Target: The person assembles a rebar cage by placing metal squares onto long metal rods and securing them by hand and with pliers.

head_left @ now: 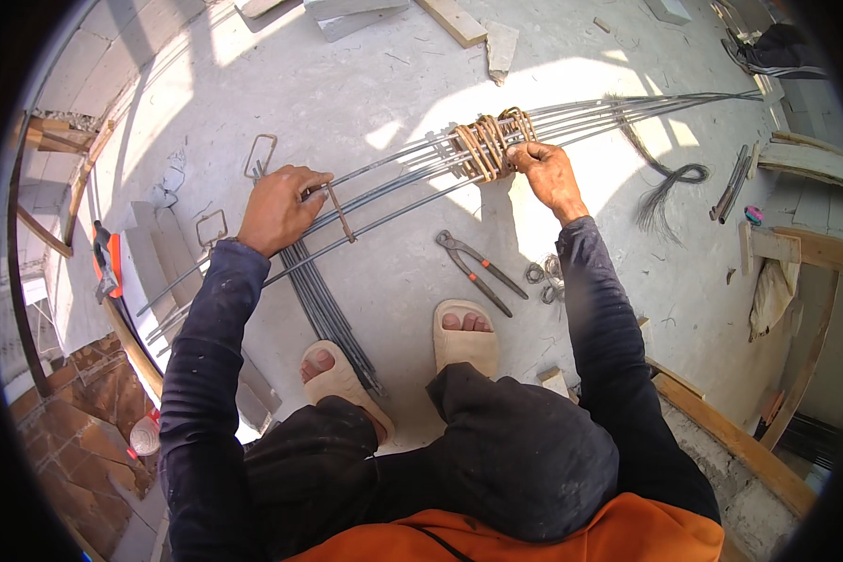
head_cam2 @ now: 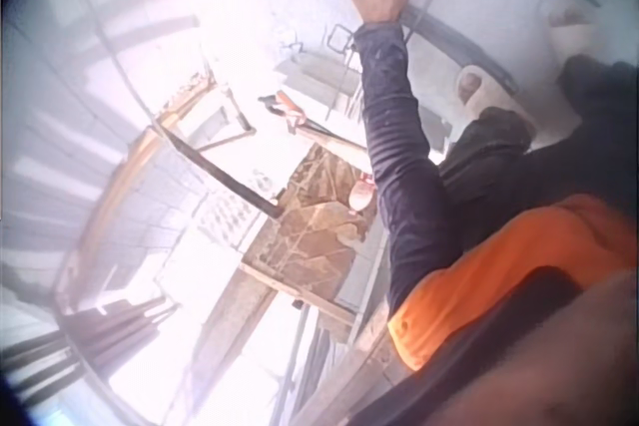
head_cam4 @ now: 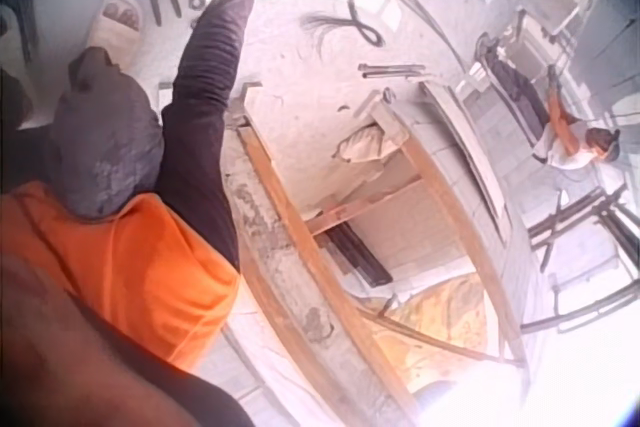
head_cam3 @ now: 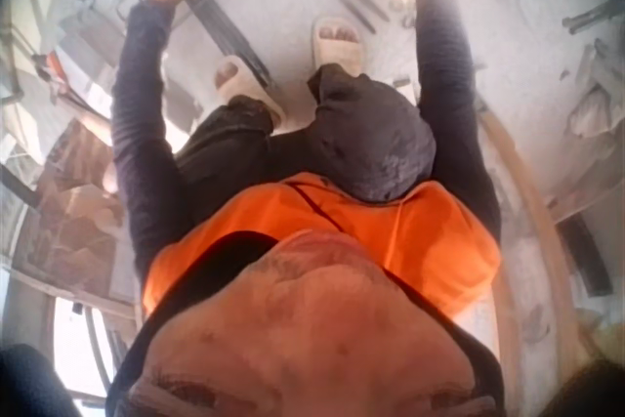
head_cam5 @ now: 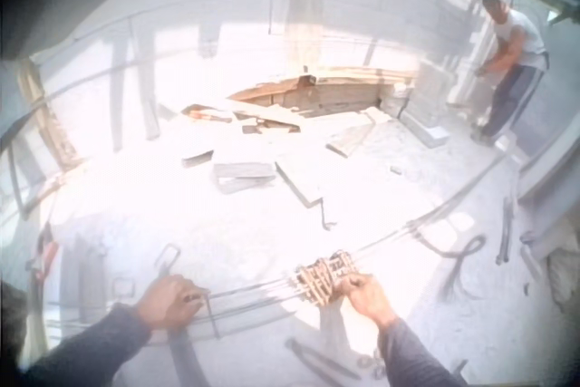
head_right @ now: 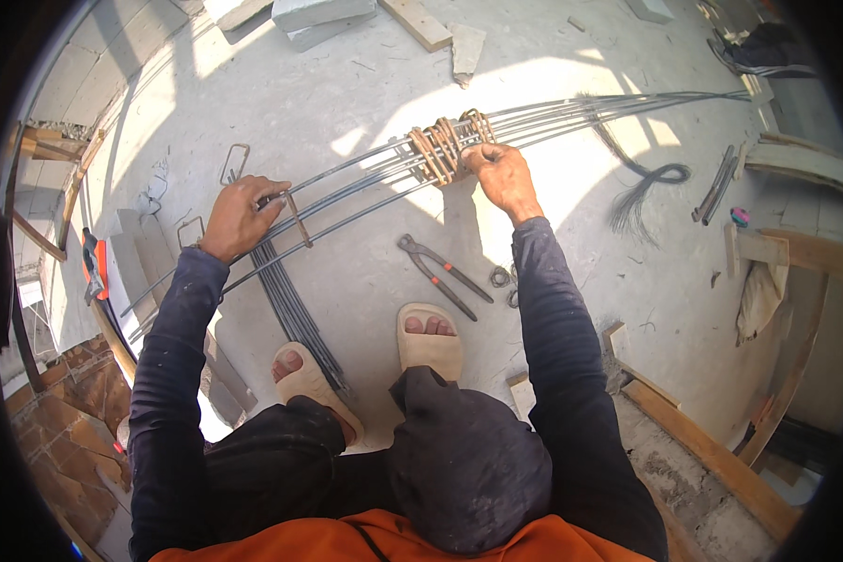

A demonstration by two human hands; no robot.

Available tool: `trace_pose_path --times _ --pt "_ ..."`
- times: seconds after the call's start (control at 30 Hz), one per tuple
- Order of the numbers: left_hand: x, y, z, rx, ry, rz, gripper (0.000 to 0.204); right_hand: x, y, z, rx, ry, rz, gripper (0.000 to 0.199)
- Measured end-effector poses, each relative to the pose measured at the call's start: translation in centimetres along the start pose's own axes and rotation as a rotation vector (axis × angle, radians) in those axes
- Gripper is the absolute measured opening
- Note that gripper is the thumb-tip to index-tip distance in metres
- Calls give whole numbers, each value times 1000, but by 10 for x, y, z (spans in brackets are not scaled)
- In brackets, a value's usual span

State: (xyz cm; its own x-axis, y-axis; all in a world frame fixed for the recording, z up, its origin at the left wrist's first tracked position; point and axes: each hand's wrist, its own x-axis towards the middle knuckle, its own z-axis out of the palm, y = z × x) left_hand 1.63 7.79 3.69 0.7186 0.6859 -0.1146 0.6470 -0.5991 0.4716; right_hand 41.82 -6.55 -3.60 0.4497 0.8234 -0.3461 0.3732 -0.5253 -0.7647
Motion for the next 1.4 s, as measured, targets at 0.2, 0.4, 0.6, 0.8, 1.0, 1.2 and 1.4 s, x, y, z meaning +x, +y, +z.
trace_pose_path --times 0.2,0.4,0.6,0.8,1.0,1.2,1.4 --pt "-1 1 -1 -8 -3 11 32 7 -26 -27 -238 -211 61 39" --pt "0 4 -2 -18 -8 -5 32 3 -33 -24 -231 -177 35 39" --pt "-2 6 -4 29 -14 -3 32 7 -13 -33 364 -341 205 21" --pt "1 3 -4 38 -3 39 32 10 -8 -37 328 -303 122 19" --pt "1 2 -3 40 -10 8 32 9 -9 -35 162 -65 141 27" --pt "-1 5 -3 47 1 22 32 18 3 -47 -123 258 87 49" --pt "0 7 -3 29 7 7 31 38 5 -62 -146 -80 176 34"
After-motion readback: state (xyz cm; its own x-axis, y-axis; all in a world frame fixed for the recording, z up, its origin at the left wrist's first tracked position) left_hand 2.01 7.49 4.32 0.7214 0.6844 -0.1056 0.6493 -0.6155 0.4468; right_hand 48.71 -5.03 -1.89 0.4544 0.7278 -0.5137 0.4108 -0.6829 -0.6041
